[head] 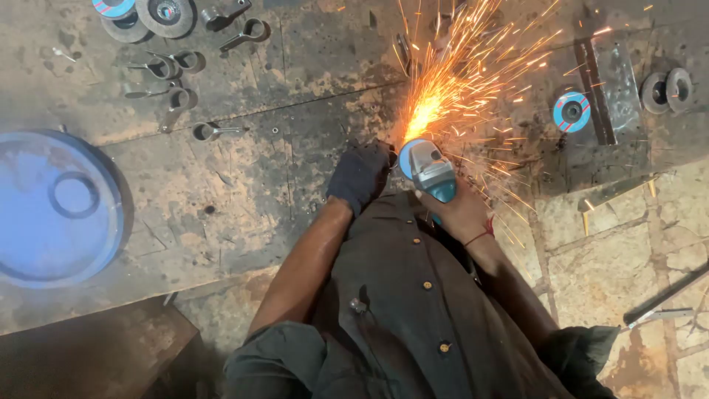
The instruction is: The person uses a handheld angle grinder to grind the edges of small metal parts on a workbench. They repeatedly pick up individual parts, hold them with a gloved left hand, and grind them with the right hand, creating sparks. Finished parts are placed in a pile on the table.
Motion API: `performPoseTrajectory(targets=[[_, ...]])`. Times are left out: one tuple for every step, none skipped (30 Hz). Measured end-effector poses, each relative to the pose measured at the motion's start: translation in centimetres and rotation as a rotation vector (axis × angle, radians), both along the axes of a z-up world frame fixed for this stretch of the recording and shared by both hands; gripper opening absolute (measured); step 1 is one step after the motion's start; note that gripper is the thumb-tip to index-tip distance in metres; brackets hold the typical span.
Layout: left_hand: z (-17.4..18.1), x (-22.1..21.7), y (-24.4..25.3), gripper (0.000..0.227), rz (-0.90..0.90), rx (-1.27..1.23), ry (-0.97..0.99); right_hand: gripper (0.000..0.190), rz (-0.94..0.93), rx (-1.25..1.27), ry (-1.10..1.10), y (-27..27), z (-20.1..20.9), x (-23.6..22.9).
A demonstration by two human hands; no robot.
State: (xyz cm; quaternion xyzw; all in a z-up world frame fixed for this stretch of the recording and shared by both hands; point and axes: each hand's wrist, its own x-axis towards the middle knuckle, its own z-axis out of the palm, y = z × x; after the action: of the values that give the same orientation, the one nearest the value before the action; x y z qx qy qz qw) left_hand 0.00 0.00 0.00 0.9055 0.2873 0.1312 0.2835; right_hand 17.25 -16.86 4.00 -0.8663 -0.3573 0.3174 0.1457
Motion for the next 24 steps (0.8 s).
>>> performPoseTrajectory(targets=[[0.2,0.0,-0.1,0.01,-0.002,0.001,-0.002,0.073,-0.002,0.001,-0.002,0.0,0.1,-0.2],[0.4,0.0,-0.1,0.012,0.001,-0.006,0.028,0.075,-0.017,-0.026,-0.008,0.0,0.2,-0.3],[0.6,0.2,0.1,0.015,0.002,-0.007,0.055,0.077,-0.035,-0.047,-0.015,0.2,0.3,-0.4],[-0.2,0.3,0.1,0.015,-0.002,-0.002,0.052,0.077,-0.039,-0.042,-0.019,0.1,-0.1,-0.2],[-1.1,0.2,-0.1,0.013,0.0,0.004,0.069,0.077,-0.051,-0.071,-0.023,-0.1,-0.4,-0.1],[-2.0,0.2,-0.3,0.011,0.001,0.011,0.086,0.077,-0.063,-0.1,-0.028,-0.3,-0.8,0.0],[-1.6,0.0,-0.2,0.011,0.0,0.01,0.087,0.077,-0.064,-0.101,-0.027,-0.1,-0.5,-0.2],[-1.2,-0.1,-0.1,0.013,-0.015,0.001,0.04,0.079,-0.068,-0.088,-0.032,0.0,-0.1,-0.4],[-0.8,-0.3,0.0,0.017,-0.03,-0.008,-0.006,0.08,-0.073,-0.075,-0.036,0.1,0.2,-0.6],[-0.8,-0.4,-0.1,0.017,-0.031,-0.009,-0.005,0.08,-0.073,-0.076,-0.035,0.1,0.5,-0.7],[-0.9,-0.3,-0.2,0.016,-0.019,0.0,-0.007,0.081,-0.073,-0.082,-0.017,0.3,0.8,-0.6],[-0.9,-0.2,-0.2,0.015,-0.008,0.009,-0.01,0.082,-0.072,-0.087,0.0,0.4,1.0,-0.5],[-1.2,-0.2,-0.2,0.015,-0.009,0.007,-0.012,0.082,-0.073,-0.089,-0.002,0.4,1.1,-0.4],[-1.5,-0.2,-0.3,0.015,-0.009,0.017,-0.021,0.08,-0.065,-0.09,-0.008,0.5,1.1,-0.4],[-1.7,-0.3,-0.3,0.016,-0.009,0.027,-0.029,0.079,-0.056,-0.091,-0.014,0.6,1.1,-0.5],[-1.6,-0.1,-0.2,0.016,-0.009,0.028,-0.031,0.079,-0.056,-0.091,-0.015,0.5,0.8,-0.3],[-1.5,-0.2,-0.2,0.017,-0.023,0.069,-0.024,0.081,-0.055,-0.119,-0.045,0.4,0.5,-0.3],[-1.4,-0.3,-0.2,0.019,-0.037,0.11,-0.017,0.084,-0.054,-0.147,-0.074,0.2,0.2,-0.3],[-1.6,-0.3,-0.2,0.019,-0.038,0.111,-0.017,0.084,-0.055,-0.147,-0.075,0.5,0.6,-0.4],[-1.8,-0.3,-0.2,0.017,-0.034,0.074,-0.002,0.084,-0.034,-0.135,-0.072,0.8,1.0,-0.5],[-2.0,-0.4,-0.3,0.016,-0.032,0.035,0.014,0.083,-0.012,-0.124,-0.069,1.0,1.4,-0.8],[-2.1,-0.4,-0.2,0.016,-0.033,0.035,0.014,0.083,-0.014,-0.124,-0.069,1.0,1.2,-0.7],[-2.1,-0.5,-0.2,0.02,-0.038,0.032,-0.033,0.083,-0.025,-0.067,-0.05,0.9,0.9,-0.6],[-2.2,-0.6,-0.1,0.024,-0.043,0.028,-0.08,0.083,-0.036,-0.011,-0.031,0.9,0.7,-0.5]])
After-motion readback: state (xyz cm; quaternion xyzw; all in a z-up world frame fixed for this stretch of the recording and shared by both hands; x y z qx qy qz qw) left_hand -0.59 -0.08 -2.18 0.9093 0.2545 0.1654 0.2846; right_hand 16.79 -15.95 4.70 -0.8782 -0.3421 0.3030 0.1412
